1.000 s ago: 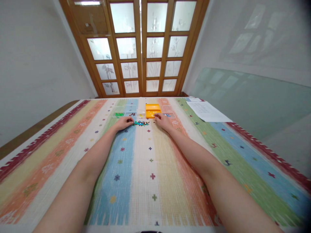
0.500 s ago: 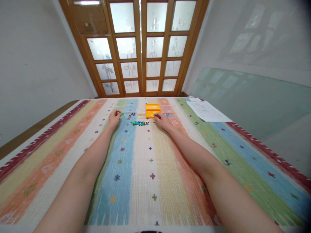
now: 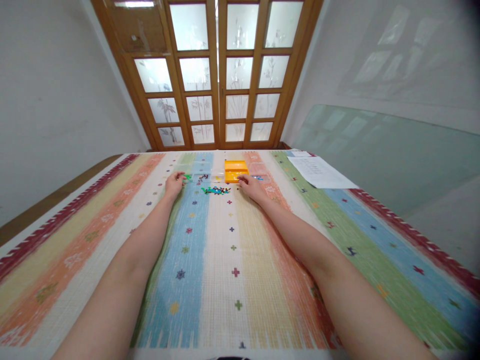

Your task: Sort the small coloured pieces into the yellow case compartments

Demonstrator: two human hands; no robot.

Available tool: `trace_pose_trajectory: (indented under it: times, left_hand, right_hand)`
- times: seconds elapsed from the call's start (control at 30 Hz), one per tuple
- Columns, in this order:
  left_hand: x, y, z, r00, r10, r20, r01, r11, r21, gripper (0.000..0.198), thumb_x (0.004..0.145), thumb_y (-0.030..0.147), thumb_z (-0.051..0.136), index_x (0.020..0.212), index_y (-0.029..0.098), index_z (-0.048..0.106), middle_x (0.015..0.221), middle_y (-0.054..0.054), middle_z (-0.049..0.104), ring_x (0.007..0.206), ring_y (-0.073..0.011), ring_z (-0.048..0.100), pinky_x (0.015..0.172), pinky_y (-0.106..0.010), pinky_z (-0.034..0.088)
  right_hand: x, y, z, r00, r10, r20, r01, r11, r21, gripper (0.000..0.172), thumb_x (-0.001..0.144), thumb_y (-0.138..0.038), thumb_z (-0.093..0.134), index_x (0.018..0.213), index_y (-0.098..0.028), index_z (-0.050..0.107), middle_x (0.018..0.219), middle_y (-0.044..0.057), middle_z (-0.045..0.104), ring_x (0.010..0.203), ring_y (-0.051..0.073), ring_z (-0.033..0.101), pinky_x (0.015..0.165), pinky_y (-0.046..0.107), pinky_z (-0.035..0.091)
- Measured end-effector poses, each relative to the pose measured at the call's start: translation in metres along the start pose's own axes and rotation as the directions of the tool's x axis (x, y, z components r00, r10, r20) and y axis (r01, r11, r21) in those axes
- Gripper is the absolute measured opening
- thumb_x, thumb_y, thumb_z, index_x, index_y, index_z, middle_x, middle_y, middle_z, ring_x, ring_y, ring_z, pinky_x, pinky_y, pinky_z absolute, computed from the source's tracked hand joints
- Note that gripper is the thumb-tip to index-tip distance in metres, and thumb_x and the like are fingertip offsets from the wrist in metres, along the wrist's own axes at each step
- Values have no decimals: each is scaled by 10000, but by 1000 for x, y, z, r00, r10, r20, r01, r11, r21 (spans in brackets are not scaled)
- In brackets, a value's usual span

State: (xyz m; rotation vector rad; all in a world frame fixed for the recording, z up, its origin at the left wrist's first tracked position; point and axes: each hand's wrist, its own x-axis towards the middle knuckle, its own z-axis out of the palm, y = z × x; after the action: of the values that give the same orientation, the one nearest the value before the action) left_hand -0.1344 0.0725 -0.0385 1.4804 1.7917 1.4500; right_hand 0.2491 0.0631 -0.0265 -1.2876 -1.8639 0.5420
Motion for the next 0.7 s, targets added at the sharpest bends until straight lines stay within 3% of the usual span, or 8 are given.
trace_pose_trajectory:
  times: [0.23, 0.4, 0.53, 0.7]
  left_hand:
    - [-3, -1, 3, 988, 77, 130, -88, 993, 81, 318, 831, 277, 572, 1063, 175, 765, 868, -50, 752, 720, -189, 636, 725, -302, 527]
    - [-12, 8, 5, 930, 204, 306, -267, 947, 179, 297, 853, 334, 585, 1029, 199, 783, 874, -51, 763, 822, -232, 660, 796, -340, 522]
    - [-19, 17, 10, 880, 260, 397, -365, 905, 217, 270, 872, 368, 604, 996, 218, 790, 947, -55, 786, 882, -249, 674, 874, -367, 515]
    - [-24, 21, 17, 822, 298, 485, -443, 870, 215, 250, 875, 372, 624, 997, 232, 792, 1007, -52, 789, 912, -244, 676, 889, -360, 513]
  right_hand:
    - [2, 4, 3, 1000, -16, 1, 16, 1000, -6, 296, 965, -120, 559, 1185, -178, 749, 1232, 95, 775, 1120, 218, 701, 1059, 384, 516]
    - [0, 2, 4, 996, -85, 28, 87, 993, -83, 292, 978, -138, 566, 1196, -175, 756, 1243, 108, 769, 1128, 237, 696, 1035, 372, 518]
    - [-5, -6, 5, 974, -189, 127, 208, 966, -154, 282, 1003, -181, 570, 1206, -185, 766, 1240, 111, 765, 1134, 249, 684, 1033, 370, 507]
    - [-8, -10, 7, 913, -285, 292, 361, 899, -248, 303, 1027, -216, 566, 1256, -205, 763, 1277, 113, 740, 1189, 251, 649, 1065, 369, 469]
